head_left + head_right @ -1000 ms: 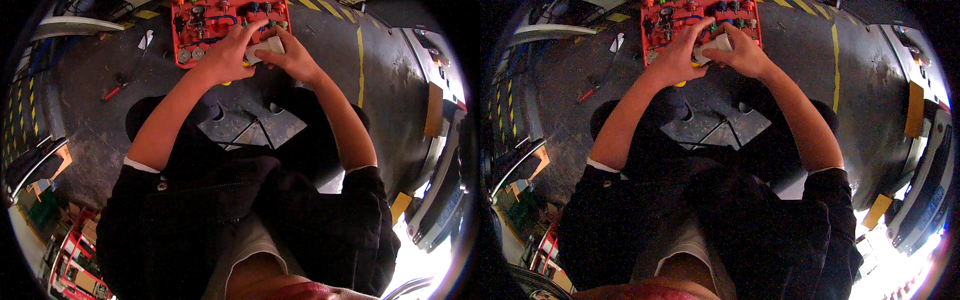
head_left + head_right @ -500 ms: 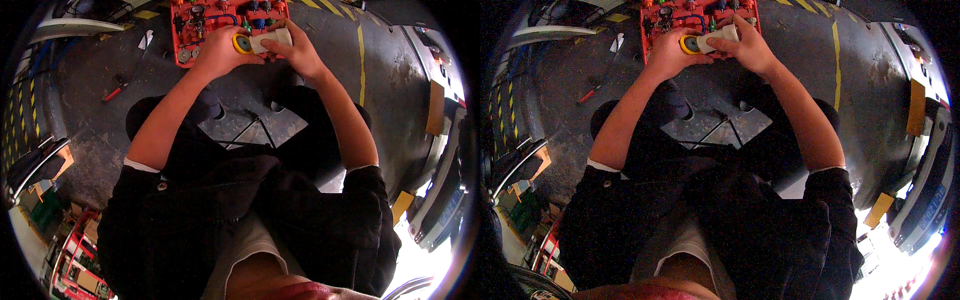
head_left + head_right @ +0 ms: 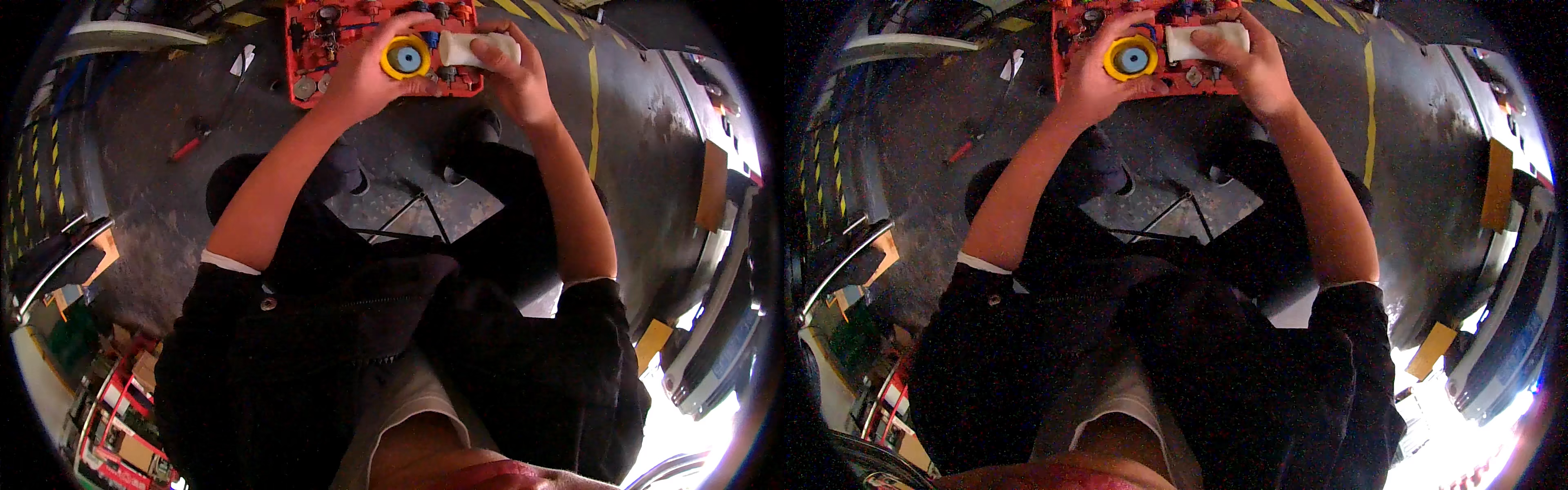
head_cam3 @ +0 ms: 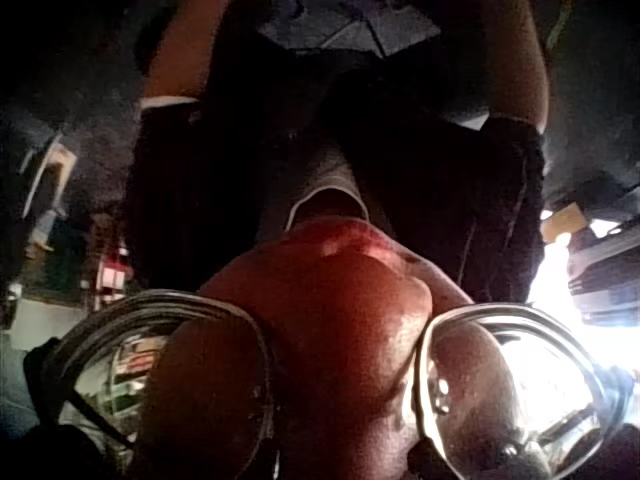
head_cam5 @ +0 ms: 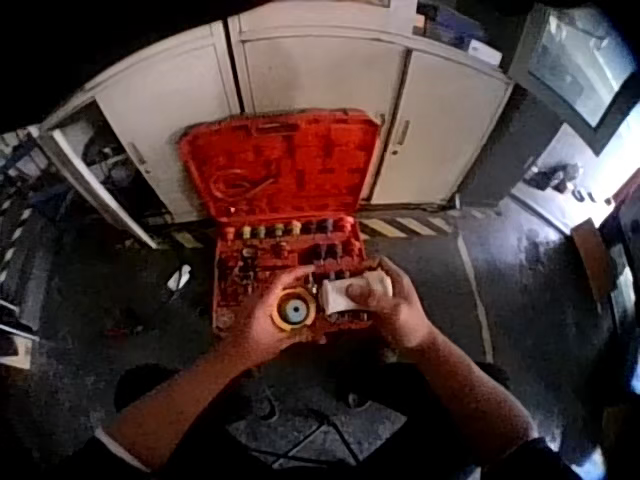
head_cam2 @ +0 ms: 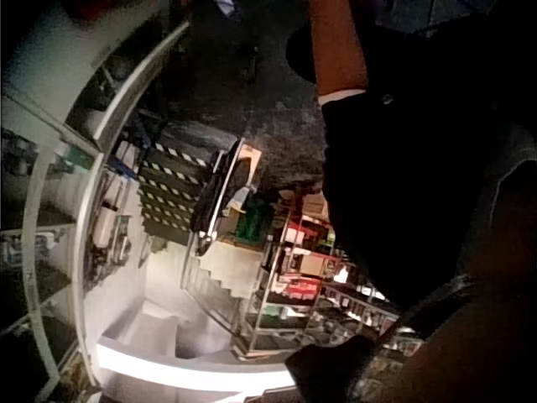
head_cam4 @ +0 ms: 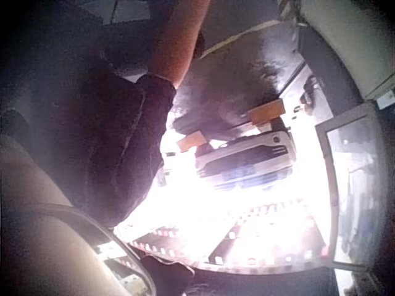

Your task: The person organizes small mechanical parts in a red toolbox, then picks up a yellow plastic piece and a white cylindrical piece. They connect the two pieces together and place the assembled unit back into the toolbox.

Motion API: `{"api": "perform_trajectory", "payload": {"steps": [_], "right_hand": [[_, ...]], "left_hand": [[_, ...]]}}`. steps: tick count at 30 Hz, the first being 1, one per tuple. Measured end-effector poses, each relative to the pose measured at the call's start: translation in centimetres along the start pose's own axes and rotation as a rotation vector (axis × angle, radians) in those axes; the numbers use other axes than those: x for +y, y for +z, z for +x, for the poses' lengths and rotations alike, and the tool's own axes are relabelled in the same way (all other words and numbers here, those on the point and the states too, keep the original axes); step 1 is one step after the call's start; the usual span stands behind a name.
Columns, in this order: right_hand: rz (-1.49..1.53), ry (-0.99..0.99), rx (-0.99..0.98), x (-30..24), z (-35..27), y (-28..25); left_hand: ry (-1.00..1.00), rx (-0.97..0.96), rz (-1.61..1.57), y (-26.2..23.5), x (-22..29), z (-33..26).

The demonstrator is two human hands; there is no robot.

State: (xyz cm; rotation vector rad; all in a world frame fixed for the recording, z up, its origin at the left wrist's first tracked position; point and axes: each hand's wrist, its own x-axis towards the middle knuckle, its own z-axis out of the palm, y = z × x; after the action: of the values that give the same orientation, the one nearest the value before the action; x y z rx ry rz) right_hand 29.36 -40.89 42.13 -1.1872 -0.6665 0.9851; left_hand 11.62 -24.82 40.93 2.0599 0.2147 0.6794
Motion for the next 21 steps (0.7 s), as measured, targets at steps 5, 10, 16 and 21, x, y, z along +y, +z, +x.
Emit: {"api": "perform_trajectory", "payload": {"steps": [5, 10, 16, 21], "right_hand": [[-0.241, 0.040, 0.022, -0.3, -0.5, 0.4], [-0.193, 0.017, 0.061, -0.9, -0.6, 0.7], [-0.182, -0.001, 0.054, -1.2, -0.5, 0.5], [-0.367, -0.088, 0.041, -1.2, -0.3, 0.9]], "left_hand": [[-0.127, -0.081, -0.122, 0.2, 1.1, -0.2], [-0.211, -0.063, -0.285, 0.4, -0.6, -1.1], [-0.426, -0.007, -0.936, 1.1, -2.1, -1.4], [-0.195, -0.151, -0.160, 1.3, -2.0, -1.0]]}}
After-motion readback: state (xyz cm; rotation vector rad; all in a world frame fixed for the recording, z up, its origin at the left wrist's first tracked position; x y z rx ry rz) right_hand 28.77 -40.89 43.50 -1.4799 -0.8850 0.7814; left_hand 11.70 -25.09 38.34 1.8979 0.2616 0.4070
